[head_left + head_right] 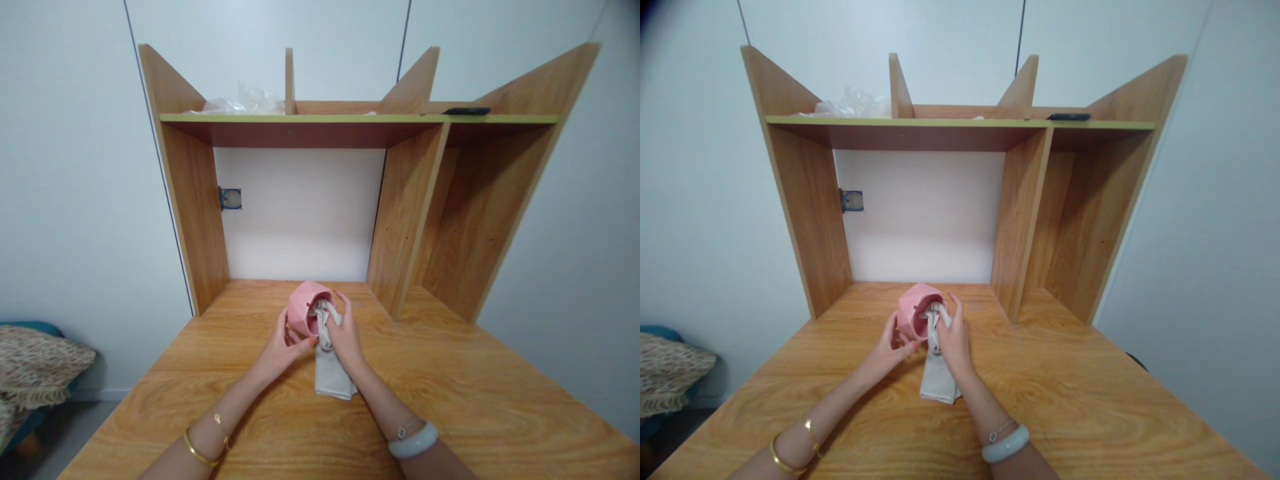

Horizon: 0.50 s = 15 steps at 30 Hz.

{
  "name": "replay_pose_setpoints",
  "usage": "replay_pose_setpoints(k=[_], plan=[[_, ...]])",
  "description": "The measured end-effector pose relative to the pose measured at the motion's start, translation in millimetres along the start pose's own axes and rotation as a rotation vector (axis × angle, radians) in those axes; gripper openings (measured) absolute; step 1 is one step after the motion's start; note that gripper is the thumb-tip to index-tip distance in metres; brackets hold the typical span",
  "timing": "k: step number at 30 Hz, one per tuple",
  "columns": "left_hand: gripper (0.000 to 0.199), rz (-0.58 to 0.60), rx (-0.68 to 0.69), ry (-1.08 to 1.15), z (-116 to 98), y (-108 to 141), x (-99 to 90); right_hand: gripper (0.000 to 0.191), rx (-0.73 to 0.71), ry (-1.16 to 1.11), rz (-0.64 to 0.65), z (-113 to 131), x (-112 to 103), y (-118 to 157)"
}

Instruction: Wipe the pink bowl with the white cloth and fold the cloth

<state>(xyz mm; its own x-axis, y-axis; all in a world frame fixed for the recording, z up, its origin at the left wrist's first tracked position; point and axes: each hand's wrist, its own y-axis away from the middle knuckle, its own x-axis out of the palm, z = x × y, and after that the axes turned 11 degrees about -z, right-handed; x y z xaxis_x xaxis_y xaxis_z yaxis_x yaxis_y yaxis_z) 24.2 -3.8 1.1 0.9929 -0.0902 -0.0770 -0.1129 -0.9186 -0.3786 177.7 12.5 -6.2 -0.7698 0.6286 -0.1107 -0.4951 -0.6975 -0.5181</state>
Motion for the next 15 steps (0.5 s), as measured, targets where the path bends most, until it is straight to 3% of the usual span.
replay_pose_setpoints(k=[2,7,15], plan=[[0.077,0.005,0.003,0.018,0,4,3.1,0.052,0.014,-0.062,0.046,-1,3,0],[0.065,-0.110,0.068,-0.020,-4,4,1.5,0.054,0.026,-0.152,0.089,1,9,6],[0.072,-0.117,0.146,-0.419,-15,7,-5.1,0.067,0.062,0.061,0.056,-5,9,-2]])
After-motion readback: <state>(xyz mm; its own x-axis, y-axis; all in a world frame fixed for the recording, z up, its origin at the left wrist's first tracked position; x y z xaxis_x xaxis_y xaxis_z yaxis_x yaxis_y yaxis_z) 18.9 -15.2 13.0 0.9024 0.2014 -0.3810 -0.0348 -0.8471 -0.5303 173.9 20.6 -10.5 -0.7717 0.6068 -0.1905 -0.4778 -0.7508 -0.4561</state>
